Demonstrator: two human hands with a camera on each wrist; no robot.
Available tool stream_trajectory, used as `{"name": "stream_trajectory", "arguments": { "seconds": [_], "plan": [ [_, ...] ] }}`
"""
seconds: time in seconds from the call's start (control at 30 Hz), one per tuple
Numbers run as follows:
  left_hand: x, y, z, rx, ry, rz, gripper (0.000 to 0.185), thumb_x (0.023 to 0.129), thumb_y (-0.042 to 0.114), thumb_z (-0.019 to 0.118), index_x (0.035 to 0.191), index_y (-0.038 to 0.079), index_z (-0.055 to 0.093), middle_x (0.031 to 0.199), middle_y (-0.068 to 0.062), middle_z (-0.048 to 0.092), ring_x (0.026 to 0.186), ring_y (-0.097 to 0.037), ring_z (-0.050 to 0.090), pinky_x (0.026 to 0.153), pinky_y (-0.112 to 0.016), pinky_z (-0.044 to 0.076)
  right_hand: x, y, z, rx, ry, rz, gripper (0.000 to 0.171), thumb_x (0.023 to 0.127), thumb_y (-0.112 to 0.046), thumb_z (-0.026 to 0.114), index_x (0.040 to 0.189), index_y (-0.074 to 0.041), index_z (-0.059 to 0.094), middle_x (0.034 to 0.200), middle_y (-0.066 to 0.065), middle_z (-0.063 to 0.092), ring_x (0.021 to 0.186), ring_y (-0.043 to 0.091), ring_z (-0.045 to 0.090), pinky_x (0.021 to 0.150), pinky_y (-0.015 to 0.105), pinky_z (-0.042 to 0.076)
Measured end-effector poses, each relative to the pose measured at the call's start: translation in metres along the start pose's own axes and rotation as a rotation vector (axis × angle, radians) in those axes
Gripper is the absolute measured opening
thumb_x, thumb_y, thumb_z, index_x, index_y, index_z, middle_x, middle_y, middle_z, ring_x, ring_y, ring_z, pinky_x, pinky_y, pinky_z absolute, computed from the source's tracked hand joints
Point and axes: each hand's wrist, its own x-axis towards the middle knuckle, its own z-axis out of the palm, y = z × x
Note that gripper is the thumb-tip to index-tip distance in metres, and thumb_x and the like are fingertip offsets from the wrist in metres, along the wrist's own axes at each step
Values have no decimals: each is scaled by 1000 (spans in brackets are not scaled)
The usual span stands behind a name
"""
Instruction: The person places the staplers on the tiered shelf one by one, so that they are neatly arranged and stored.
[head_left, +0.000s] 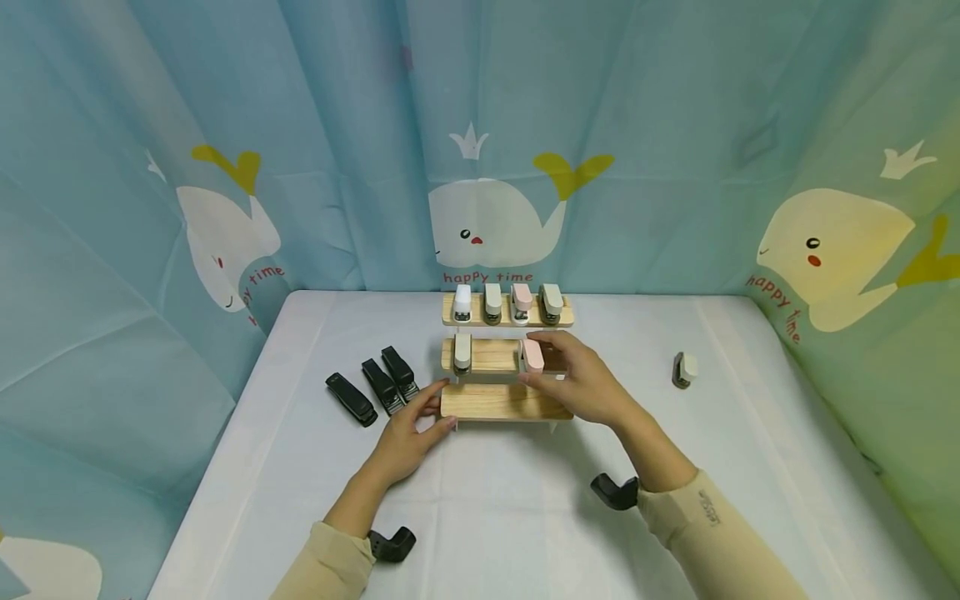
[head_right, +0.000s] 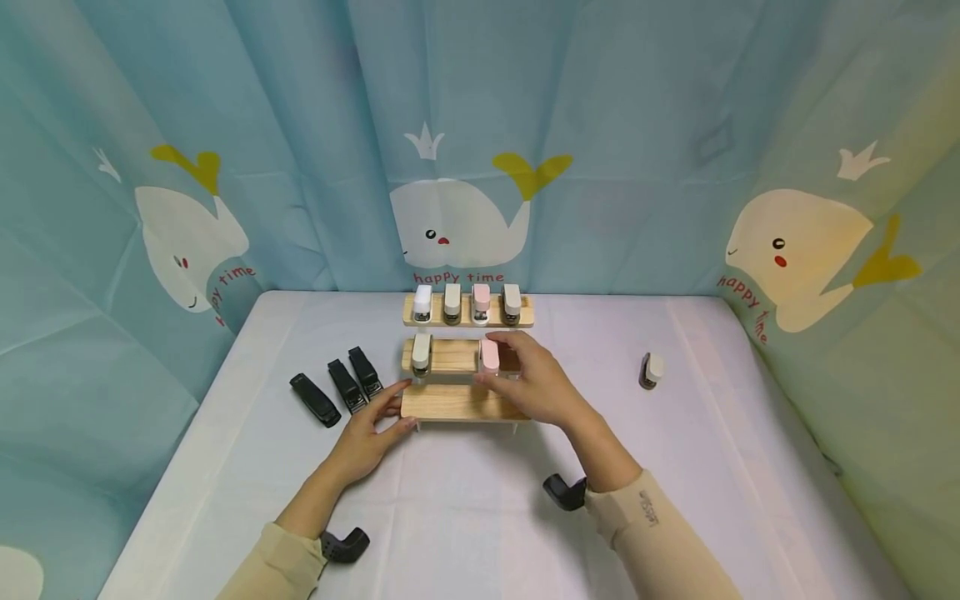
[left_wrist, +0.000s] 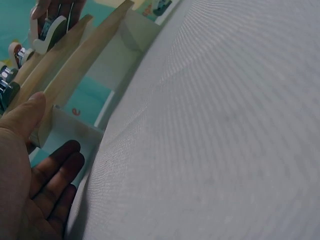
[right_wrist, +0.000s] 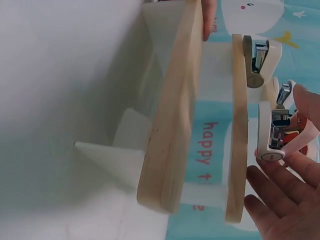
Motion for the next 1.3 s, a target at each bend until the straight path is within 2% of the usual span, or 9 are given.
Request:
{"name": "stream_trajectory", "arguments": {
  "seconds": [0.07, 0.17, 0.3, 0.43, 0.83, 1.03, 1.3],
  "plan": [
    [0, 0, 0, -1, 0, 4, 62, 88, 52, 65, 143, 47, 38, 115, 15, 64, 112, -9, 59, 101, -47, 42, 2, 0, 2, -2, 2, 1, 60, 86, -45, 71, 138, -31, 45, 133, -6, 54, 111, 16, 61, 96, 47, 48],
    [0, 0, 0, 11, 5, -2, 62, 87, 55, 64, 143, 46, 39, 114, 16, 64, 111, -8, 59, 100, -46, 42, 6, -1, 6, -20, 1, 2, 62, 86, -47, 71, 139, -26, 46, 132, -5, 55, 112, 16, 61, 97, 47, 47],
    [0, -1, 1, 11, -7, -9, 62, 87, 57, 62, 144, 45, 38, 115, 16, 64, 112, -8, 59, 101, -47, 42, 11, -2, 11, -56, 5, 10, 67, 85, -50, 70, 140, -19, 47, 136, -2, 53, 121, 19, 55, 102, 46, 44],
    [-1, -2, 1, 9, -14, -7, 63, 87, 57, 62, 144, 45, 37, 116, 16, 64, 113, -9, 59, 101, -47, 41, 14, -3, 15, -78, 17, 6, 67, 86, -52, 68, 140, -18, 47, 142, -2, 49, 130, 21, 48, 107, 48, 39],
    [0, -2, 1, 27, -9, -14, 62, 87, 57, 63, 143, 48, 37, 116, 17, 64, 114, -7, 59, 102, -47, 41, 20, -6, 23, -82, 35, 25, 67, 89, -52, 64, 143, -16, 46, 140, 0, 50, 130, 22, 47, 107, 48, 38],
    [-1, -3, 0, 33, -10, -7, 62, 87, 58, 61, 143, 50, 36, 117, 15, 64, 114, -8, 59, 102, -48, 41, 22, -4, 27, -91, 50, 26, 66, 90, -52, 62, 144, -18, 45, 143, 1, 48, 134, 23, 43, 109, 49, 36],
    [0, -1, 0, 35, -11, 1, 61, 87, 58, 61, 143, 50, 36, 117, 16, 64, 115, -8, 59, 103, -48, 41, 23, -6, 30, -95, 77, 46, 65, 89, -53, 63, 143, -22, 46, 140, 1, 51, 128, 23, 47, 106, 49, 38]
  ]
}}
